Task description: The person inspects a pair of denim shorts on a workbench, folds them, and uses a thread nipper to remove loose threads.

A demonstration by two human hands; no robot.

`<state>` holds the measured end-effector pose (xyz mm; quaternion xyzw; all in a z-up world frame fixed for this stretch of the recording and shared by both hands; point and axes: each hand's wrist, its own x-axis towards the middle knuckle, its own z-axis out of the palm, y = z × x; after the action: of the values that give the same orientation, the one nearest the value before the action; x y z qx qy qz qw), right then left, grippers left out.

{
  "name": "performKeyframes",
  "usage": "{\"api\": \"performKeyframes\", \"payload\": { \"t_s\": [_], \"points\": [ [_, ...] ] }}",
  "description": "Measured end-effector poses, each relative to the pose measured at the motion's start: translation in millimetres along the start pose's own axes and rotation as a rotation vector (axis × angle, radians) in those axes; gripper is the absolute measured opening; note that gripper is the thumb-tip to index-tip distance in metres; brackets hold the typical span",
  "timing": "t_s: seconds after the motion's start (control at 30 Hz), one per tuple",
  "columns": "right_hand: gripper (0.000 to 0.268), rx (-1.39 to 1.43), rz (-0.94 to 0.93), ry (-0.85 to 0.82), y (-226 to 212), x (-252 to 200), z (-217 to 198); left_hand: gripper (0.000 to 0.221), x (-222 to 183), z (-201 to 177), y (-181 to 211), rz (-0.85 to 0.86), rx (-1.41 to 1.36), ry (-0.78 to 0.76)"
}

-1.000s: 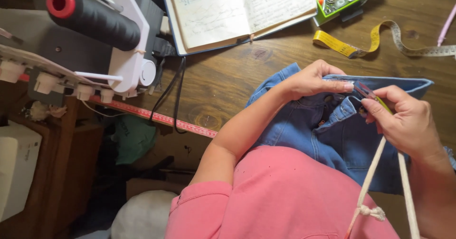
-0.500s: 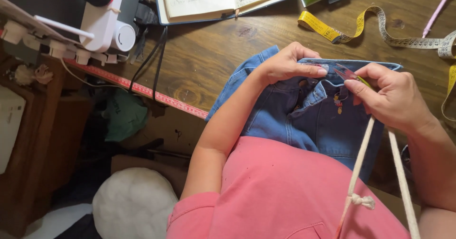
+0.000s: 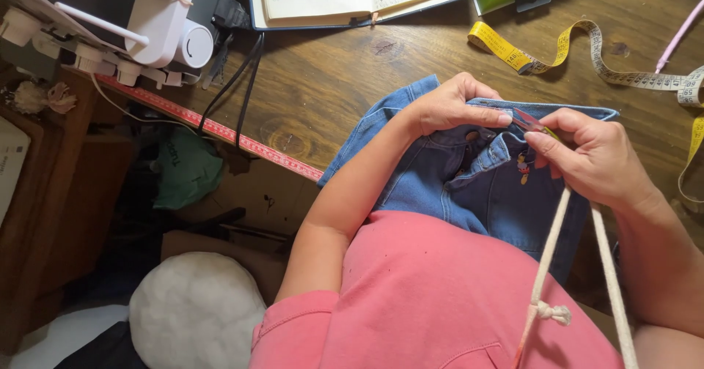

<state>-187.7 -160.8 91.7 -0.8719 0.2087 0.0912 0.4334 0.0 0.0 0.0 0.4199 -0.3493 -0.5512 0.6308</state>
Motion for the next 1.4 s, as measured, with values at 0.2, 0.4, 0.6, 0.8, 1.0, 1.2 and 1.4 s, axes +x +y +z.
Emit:
{"api": "performKeyframes", "payload": {
  "t_s": [0.2, 0.4, 0.6, 0.8, 1.0, 1.2, 1.4],
  "points": [
    [0.009, 0.053, -0.067, 0.024, 6.0, 2.9, 3.3, 0.025, -2.0, -0.2, 2.9, -0.004, 0.009, -0.006],
    [0.010, 0.068, -0.052, 0.024, 3.1, 4.0, 4.2, 0.024, -0.7, 0.3, 5.4, -0.019, 0.040, -0.009],
    [0.014, 0.100, -0.081, -0.029, 2.7, 7.4, 4.6, 0.023, -1.4, 0.7, 2.7, -0.036, 0.003, -0.012],
    [0.019, -0.111, -0.136, -0.025, 2.3, 11.8, 0.7, 0.025, -0.3, 3.1, 5.2, -0.002, 0.081, 0.002],
    [0.025, -0.317, -0.151, 0.018, 5.7, 19.6, 3.5, 0.023, -1.6, 2.9, 6.3, 0.024, 0.055, 0.004],
    [0.038, -0.371, -0.476, 0.116, 16.7, 16.2, -14.9, 0.024, -1.9, 2.3, 2.5, 0.020, 0.032, 0.013],
    [0.043, -1.093, -0.711, 0.396, 13.5, 6.2, -7.9, 0.026, -3.8, 2.7, 9.7, 0.019, 0.040, -0.019]
  ]
}}
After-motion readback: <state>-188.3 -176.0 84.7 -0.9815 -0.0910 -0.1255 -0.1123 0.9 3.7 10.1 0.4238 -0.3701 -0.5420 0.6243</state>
